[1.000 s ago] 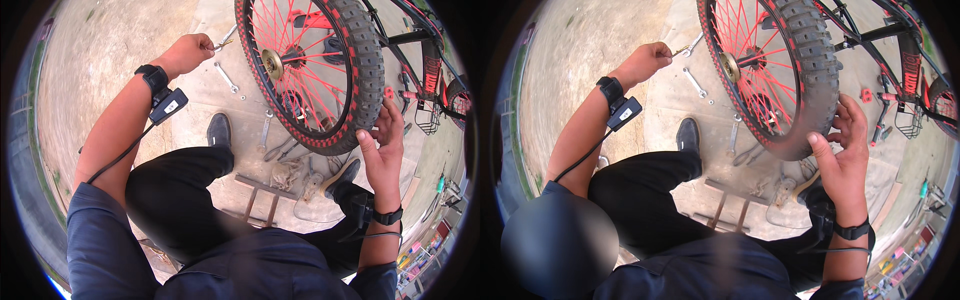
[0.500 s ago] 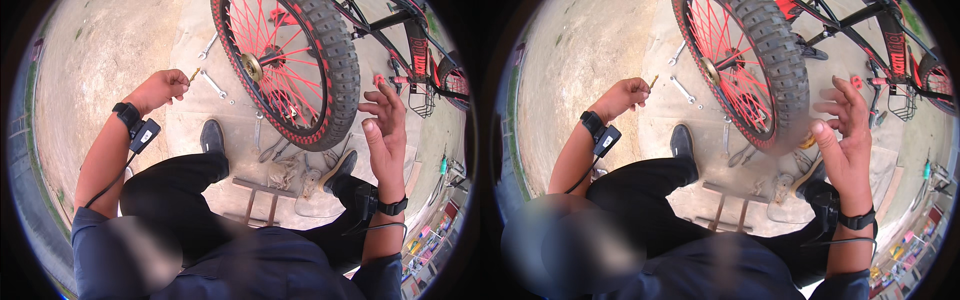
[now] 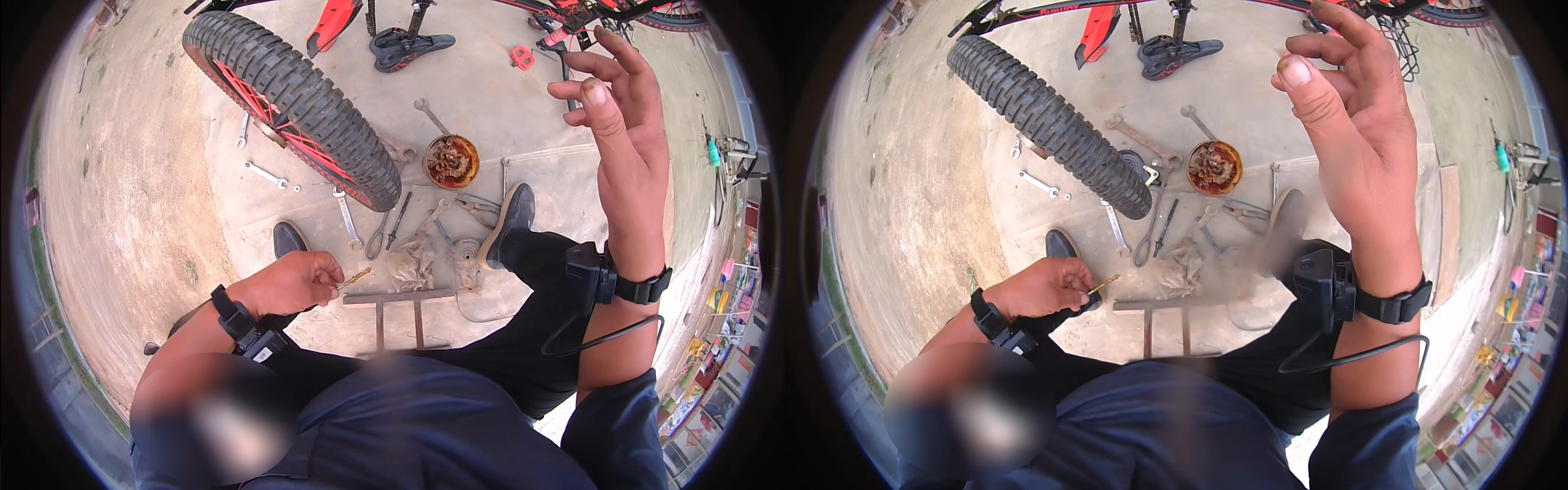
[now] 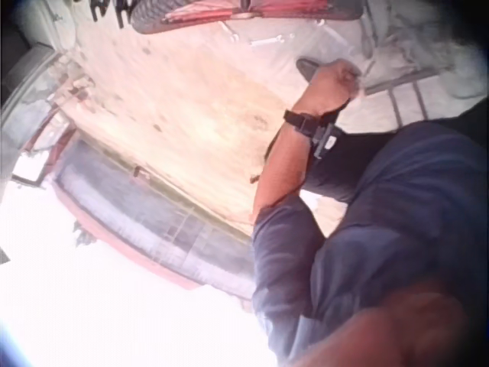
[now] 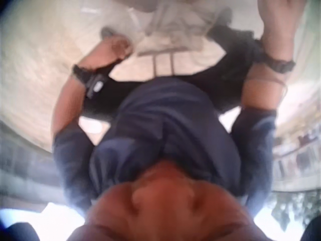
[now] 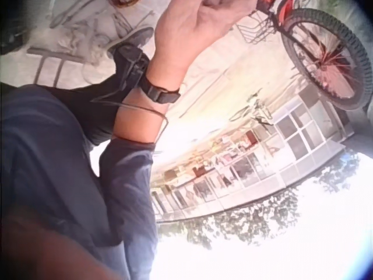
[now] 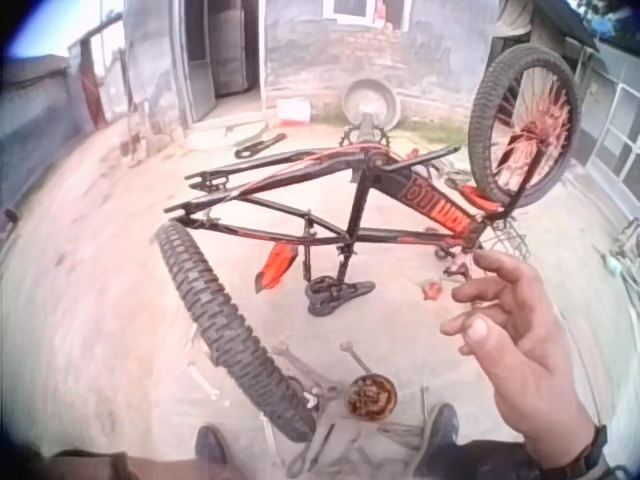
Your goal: The person works on a bicycle wheel, using a wrench to tighten the axle nut and a screwdriver to adjust the hub. They rotate the wheel to check alignment and continue tightening components.
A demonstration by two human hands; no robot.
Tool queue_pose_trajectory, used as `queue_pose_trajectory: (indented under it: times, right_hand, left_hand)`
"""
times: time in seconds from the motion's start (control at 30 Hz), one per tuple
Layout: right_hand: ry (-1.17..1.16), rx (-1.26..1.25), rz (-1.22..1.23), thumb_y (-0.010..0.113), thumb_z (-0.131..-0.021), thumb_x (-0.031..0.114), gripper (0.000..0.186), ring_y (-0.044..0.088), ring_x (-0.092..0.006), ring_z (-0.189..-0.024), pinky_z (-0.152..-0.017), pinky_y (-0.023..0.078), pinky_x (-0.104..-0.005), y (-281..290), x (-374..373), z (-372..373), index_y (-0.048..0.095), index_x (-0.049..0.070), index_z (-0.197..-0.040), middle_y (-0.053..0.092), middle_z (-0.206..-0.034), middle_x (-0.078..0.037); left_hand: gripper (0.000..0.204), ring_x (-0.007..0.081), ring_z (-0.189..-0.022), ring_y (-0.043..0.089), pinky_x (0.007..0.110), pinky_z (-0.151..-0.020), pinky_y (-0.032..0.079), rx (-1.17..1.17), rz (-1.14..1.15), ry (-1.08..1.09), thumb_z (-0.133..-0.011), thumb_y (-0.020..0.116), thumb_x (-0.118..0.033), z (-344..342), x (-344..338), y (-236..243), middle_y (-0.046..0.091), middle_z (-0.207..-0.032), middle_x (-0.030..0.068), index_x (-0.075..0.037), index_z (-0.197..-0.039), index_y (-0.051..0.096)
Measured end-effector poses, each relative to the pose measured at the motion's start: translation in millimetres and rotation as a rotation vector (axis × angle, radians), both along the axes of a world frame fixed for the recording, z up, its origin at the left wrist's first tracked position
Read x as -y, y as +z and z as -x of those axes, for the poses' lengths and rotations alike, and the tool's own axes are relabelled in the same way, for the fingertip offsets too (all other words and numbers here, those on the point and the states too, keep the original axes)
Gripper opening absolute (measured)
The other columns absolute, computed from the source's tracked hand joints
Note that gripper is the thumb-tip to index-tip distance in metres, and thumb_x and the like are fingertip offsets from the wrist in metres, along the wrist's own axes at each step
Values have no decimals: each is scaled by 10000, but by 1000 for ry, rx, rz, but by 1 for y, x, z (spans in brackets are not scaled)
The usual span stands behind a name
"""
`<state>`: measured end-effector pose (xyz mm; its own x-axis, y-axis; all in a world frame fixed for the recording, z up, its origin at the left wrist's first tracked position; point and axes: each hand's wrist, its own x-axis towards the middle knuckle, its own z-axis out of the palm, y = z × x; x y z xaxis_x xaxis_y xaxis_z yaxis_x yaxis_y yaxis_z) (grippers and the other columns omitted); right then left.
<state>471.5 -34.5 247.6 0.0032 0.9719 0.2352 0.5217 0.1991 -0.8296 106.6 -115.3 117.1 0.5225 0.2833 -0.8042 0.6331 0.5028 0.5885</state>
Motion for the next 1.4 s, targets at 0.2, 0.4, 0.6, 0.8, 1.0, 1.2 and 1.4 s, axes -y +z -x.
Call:
queue_pose_trajectory:
  times: [0.2,0.4,0.6,0.8,1.0,1.2,1.4]
  right_hand:
    - [-31,-57,-19,524,-1060,297,538,676,-191,-1063,-852,491,-267,3,25,-48,406,15,-1503,605,-1305,-166]
    - [-95,8,-3,565,-1026,422,702,680,-194,-1039,-841,478,-260,6,45,-88,354,-31,-1519,577,-1326,-198]
    - [-137,75,55,556,-1010,518,800,685,-206,-1021,-826,485,-259,5,53,-111,314,-34,-1536,568,-1325,-205]
    - [-194,71,117,555,-987,582,868,697,-225,-995,-797,487,-273,4,56,-123,286,-15,-1556,554,-1328,-222]
    - [-186,66,143,551,-981,595,887,699,-230,-989,-789,484,-275,1,60,-136,272,-16,-1561,550,-1327,-228]
    - [-186,40,144,564,-980,583,883,698,-230,-986,-793,488,-274,0,60,-131,276,-20,-1557,551,-1325,-224]
    - [-181,23,114,589,-984,544,841,688,-209,-993,-812,485,-273,-2,58,-115,309,-22,-1540,567,-1307,-204]
  left_hand:
    - [130,118,-745,648,248,-615,472,-33,154,499,-945,684,-84,-119,29,-70,652,-868,26,-35,-1030,598]
    - [169,115,-781,634,253,-618,469,72,154,905,-952,670,-84,-209,3,-133,648,-896,41,-21,-1086,588]
    - [177,107,-753,604,246,-606,460,23,92,943,-965,658,-88,-253,-18,-165,644,-901,39,-16,-1107,580]
    - [171,102,-766,618,246,-609,461,-42,75,975,-977,651,-111,-269,-22,-180,652,-914,20,-41,-1108,566]
    - [172,105,-773,630,255,-618,469,-82,72,1003,-988,648,-137,-278,-24,-187,667,-938,27,-49,-1105,557]
    - [167,115,-779,635,268,-630,482,-72,85,988,-997,651,-174,-282,-17,-193,665,-929,29,-50,-1068,565]
    - [193,131,-783,646,278,-630,492,-40,117,971,-996,658,-188,-270,-4,-188,665,-962,53,-35,-1074,572]
